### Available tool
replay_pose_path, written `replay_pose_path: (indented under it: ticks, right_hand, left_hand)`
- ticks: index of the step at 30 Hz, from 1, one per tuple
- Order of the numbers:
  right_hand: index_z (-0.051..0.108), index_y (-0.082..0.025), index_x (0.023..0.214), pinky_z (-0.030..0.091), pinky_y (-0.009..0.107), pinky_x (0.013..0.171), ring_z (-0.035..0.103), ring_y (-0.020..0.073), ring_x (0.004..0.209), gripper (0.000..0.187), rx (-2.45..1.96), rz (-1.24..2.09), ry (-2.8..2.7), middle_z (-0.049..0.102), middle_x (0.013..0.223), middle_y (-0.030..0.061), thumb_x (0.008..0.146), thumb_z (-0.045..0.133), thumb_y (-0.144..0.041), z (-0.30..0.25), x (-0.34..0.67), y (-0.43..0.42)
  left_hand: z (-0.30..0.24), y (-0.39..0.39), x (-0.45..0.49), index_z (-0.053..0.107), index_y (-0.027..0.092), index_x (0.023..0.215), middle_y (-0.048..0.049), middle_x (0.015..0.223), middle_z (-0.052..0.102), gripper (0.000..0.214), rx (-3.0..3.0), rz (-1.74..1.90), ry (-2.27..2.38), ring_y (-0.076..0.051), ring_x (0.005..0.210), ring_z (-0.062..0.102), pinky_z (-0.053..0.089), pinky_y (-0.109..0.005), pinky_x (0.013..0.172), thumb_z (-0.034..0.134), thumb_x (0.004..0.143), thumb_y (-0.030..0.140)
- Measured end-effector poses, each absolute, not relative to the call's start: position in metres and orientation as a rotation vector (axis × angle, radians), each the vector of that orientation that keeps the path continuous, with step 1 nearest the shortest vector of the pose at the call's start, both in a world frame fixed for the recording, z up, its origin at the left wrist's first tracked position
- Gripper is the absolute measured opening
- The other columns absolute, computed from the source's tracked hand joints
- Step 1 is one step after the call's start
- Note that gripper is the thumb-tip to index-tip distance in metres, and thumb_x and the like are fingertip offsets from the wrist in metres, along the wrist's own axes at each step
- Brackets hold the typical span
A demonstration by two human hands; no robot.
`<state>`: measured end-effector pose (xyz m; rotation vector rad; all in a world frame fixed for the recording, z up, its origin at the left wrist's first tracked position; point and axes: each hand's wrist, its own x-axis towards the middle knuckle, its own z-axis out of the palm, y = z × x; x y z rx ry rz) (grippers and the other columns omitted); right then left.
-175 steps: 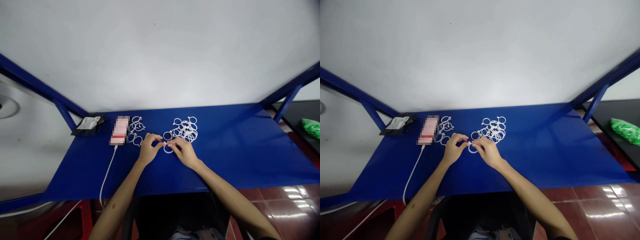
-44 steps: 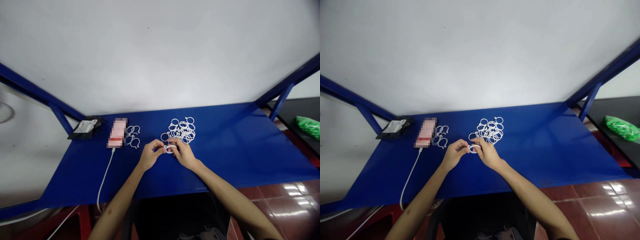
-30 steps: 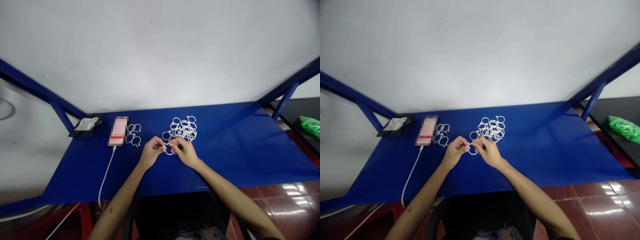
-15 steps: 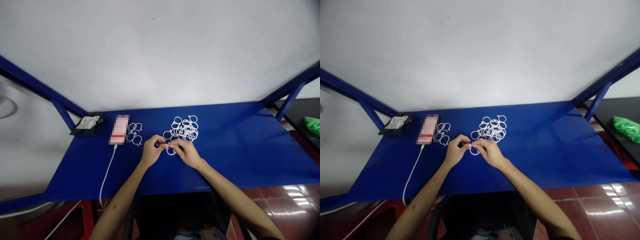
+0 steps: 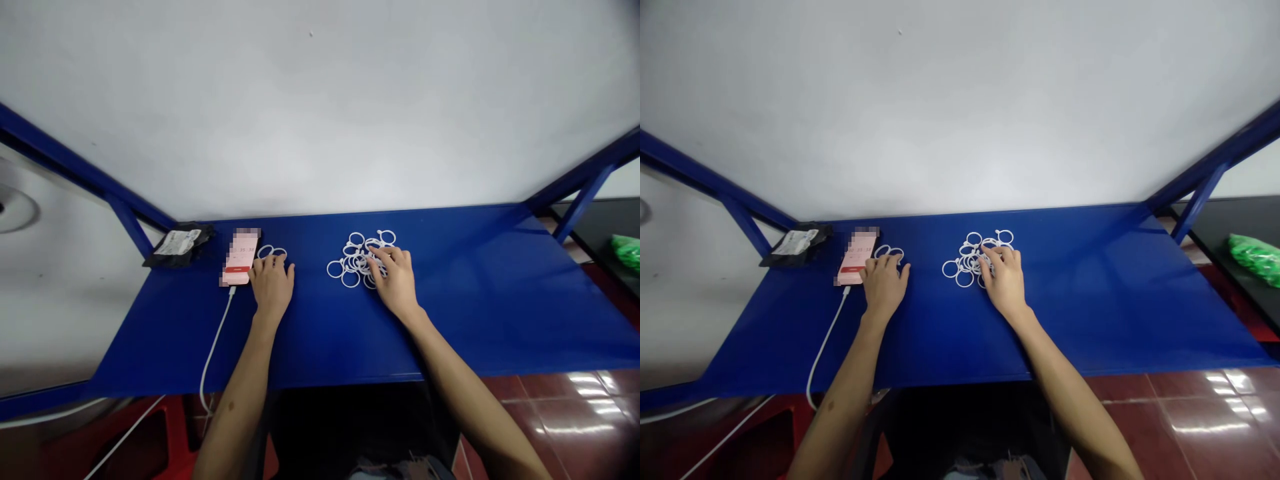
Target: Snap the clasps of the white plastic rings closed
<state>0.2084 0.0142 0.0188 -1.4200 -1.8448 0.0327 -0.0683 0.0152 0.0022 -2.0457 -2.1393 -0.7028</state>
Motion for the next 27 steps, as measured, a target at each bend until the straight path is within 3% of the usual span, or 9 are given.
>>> replay_pose_path:
  ticks: [5,13,23,25,27]
  right_hand:
    - [0.071,-0.022,0.114,0.05,0.043,0.083,0.053,0.0267,0.094,0.022,-1.365,0.067,-1.833,0.065,0.103,0.011,0.097,0.057,-0.028,0.021,0.204,0.009]
    - [0.068,-0.023,0.117,0.051,0.044,0.086,0.058,0.0258,0.097,0.023,-1.171,0.222,-1.972,0.068,0.103,0.0091,0.099,0.055,-0.025,0.025,0.189,-0.003]
    - [0.066,-0.02,0.121,0.054,0.043,0.089,0.065,0.0237,0.101,0.028,-1.093,0.572,-2.051,0.07,0.111,0.0111,0.101,0.052,-0.033,0.025,0.176,-0.012]
    - [0.067,-0.021,0.12,0.057,0.038,0.083,0.068,0.0198,0.09,0.028,-1.108,0.795,-1.97,0.073,0.104,0.0087,0.101,0.052,-0.035,0.027,0.175,-0.013]
    - [0.067,-0.021,0.118,0.057,0.03,0.067,0.067,0.0141,0.069,0.028,-1.121,1.101,-1.849,0.074,0.092,0.0048,0.1,0.053,-0.038,0.028,0.173,-0.014]
  left_hand:
    - [0.002,0.011,-0.066,0.071,0.02,0.095,-0.0139,0.094,0.071,0.017,-2.169,-0.735,-2.05,-0.037,0.099,0.053,0.036,-0.052,0.086,0.054,0.094,0.024]
    - [0.02,-0.003,-0.046,0.068,0.023,0.1,-0.0047,0.094,0.072,0.023,-2.7,-1.2,-1.737,-0.023,0.089,0.055,0.044,-0.038,0.085,0.045,0.1,0.023]
    - [0.025,-0.012,-0.031,0.066,0.022,0.086,-0.0028,0.084,0.068,0.027,-2.812,-1.568,-1.599,-0.018,0.082,0.057,0.047,-0.033,0.077,0.044,0.102,0.022]
    - [0.027,-0.014,-0.029,0.066,0.023,0.084,-0.0028,0.083,0.068,0.026,-2.798,-1.634,-1.611,-0.018,0.08,0.058,0.047,-0.033,0.076,0.046,0.101,0.024]
    - [0.027,-0.016,-0.027,0.066,0.023,0.082,-0.0029,0.082,0.068,0.028,-2.786,-1.662,-1.633,-0.018,0.078,0.059,0.047,-0.034,0.076,0.046,0.101,0.027]
